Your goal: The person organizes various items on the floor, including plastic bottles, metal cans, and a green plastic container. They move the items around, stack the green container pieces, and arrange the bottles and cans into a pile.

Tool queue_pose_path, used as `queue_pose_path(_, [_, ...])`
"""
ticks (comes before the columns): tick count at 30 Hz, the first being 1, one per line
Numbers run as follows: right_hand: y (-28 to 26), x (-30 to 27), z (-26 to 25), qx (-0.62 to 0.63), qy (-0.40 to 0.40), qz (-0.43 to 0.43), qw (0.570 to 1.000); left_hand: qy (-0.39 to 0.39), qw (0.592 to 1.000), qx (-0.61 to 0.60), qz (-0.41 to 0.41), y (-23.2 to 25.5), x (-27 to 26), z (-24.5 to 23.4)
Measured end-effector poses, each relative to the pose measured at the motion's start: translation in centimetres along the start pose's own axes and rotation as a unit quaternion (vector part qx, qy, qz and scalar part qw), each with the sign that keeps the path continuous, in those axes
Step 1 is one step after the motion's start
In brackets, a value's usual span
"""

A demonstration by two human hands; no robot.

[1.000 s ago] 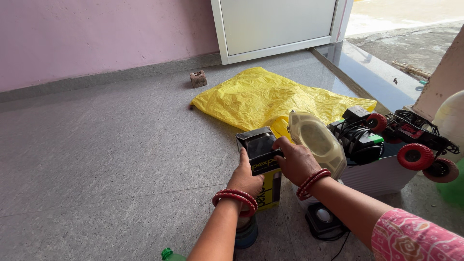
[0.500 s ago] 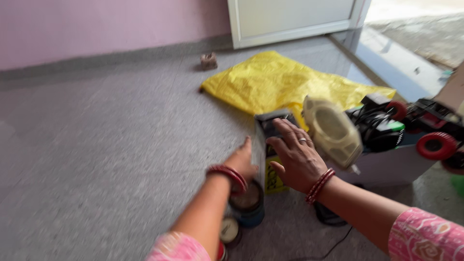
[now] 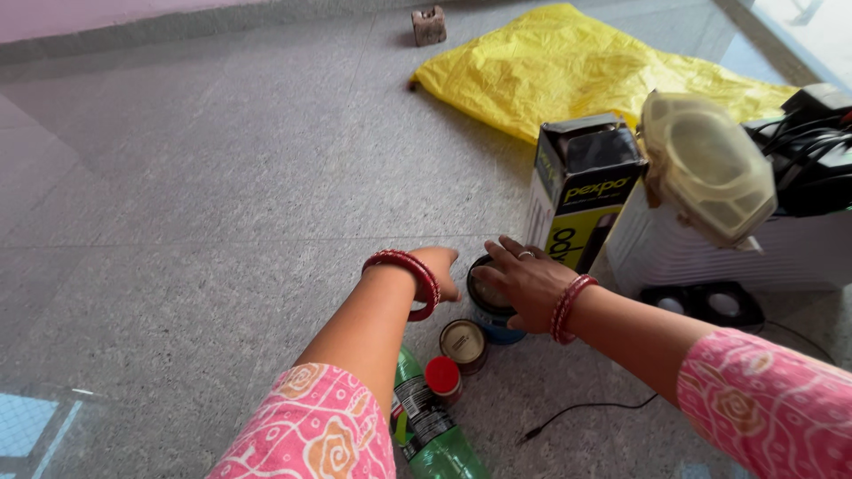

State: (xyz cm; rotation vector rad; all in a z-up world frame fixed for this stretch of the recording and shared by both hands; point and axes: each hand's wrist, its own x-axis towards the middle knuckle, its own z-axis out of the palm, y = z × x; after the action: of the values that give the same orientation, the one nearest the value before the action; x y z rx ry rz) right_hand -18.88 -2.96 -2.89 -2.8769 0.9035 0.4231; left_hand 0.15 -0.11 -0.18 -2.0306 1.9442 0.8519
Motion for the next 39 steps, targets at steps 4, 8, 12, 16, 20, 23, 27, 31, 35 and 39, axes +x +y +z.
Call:
queue_pose_path(4, [-1.3,0.8,-0.2,-0.064,-0.090,0.019,0.994,-0.010,1.000,-0.004,-0.006,-0.6,0.5,0.4])
queue_pose_path(8, [-2.0,1.7,-0.3,-0.108,-0.129,0.018,0.986,-0.026,1.000,-0.006,-0.010,-1.5,0.4,1.0])
queue_pose_path(12, [-1.6,2.8,0.1,-0.137,-0.118,0.003,0.984,-0.021,0.999,-0.023,-0.014,-2.7,0.2,1.5])
queue_pose_path(16, [-0.6,3.9,1.1,-0.143,-0.059,0.007,0.988,-0.023,1.000,-0.009,-0.015,-3.6,0.0,2.1])
queue_pose_path(20, [0.4,4.8,2.4,-0.105,-0.020,0.056,0.993,-0.042,0.999,-0.015,-0.032,-4.1,-0.6,2.4])
queue_pose_path(23, [1.2,5.7,3.4,-0.109,-0.028,0.105,0.988,-0.050,0.998,-0.016,-0.039,-4.1,-1.0,2.8])
queue_pose_path(27, [1.5,6.3,5.2,-0.225,0.172,0.101,0.954,-0.057,0.998,0.002,-0.016,-4.3,-0.9,3.4])
queue_pose_path(31, [0.3,6.7,6.6,-0.160,0.168,-0.069,0.970,-0.054,0.999,-0.007,-0.006,-4.2,-0.2,3.9])
queue_pose_path(35, [-2.8,5.9,7.2,-0.035,0.069,-0.191,0.979,-0.082,0.996,-0.016,-0.017,-3.5,0.1,4.3])
queue_pose_path(39, [-4.6,5.1,7.6,-0.014,-0.077,-0.156,0.985,-0.155,0.987,0.047,-0.016,-2.0,-0.3,6.3])
